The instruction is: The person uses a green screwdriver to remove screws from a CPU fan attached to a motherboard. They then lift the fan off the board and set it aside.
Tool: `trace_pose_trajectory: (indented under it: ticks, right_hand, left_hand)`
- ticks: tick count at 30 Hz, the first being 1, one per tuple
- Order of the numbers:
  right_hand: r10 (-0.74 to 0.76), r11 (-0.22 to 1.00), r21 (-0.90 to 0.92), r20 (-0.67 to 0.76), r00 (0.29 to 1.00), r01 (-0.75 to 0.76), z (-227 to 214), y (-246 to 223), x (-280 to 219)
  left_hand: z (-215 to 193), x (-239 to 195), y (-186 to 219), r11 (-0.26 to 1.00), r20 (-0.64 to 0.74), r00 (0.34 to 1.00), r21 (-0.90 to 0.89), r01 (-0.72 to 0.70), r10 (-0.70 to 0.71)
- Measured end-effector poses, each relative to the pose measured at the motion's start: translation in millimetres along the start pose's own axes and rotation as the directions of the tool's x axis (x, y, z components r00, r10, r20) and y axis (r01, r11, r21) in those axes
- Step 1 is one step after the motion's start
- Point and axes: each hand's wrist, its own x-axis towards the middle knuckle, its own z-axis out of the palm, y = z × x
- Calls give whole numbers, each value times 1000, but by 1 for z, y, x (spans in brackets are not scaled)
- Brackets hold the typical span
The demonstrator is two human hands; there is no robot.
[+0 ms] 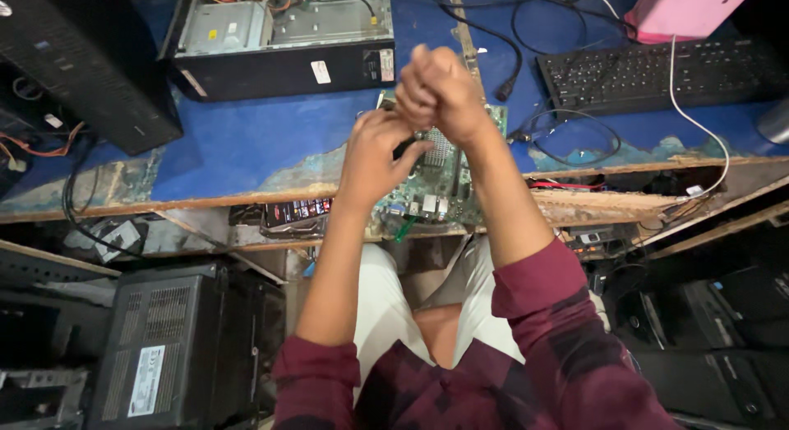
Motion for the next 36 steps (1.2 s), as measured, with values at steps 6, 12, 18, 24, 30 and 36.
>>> trace_pose_trajectory:
  ticks: [6, 12, 18, 24, 30, 36]
  right_hand:
    - [-390, 880, -449, -496, 776, 155, 40, 34, -8]
    - [-605, 764, -614, -572, 554, 200, 63, 44, -17]
    - [-116, 983, 126, -164, 980, 137, 21, 21, -11]
    - [-121, 984, -160, -313, 942, 73, 29, 8, 3]
    - [-684, 481, -870, -294, 668, 110, 68, 5, -15]
    - [-644, 470, -880, -289, 708, 67, 62, 5, -25]
  left_hand:
    - [15, -15, -5, 992, -93, 995, 125, 37, -26]
    - [25, -11, -3, 989, -130, 988, 111, 102, -88]
    - [15, -21, -9, 997, -37, 997, 20, 72, -71]
    - [13, -23, -12, 997, -70, 994, -2, 81, -80]
    - [17, -23, -15, 989, -98, 984, -31, 144, -147]
    - [15, -19, -10, 977, -94, 975, -83, 196, -204]
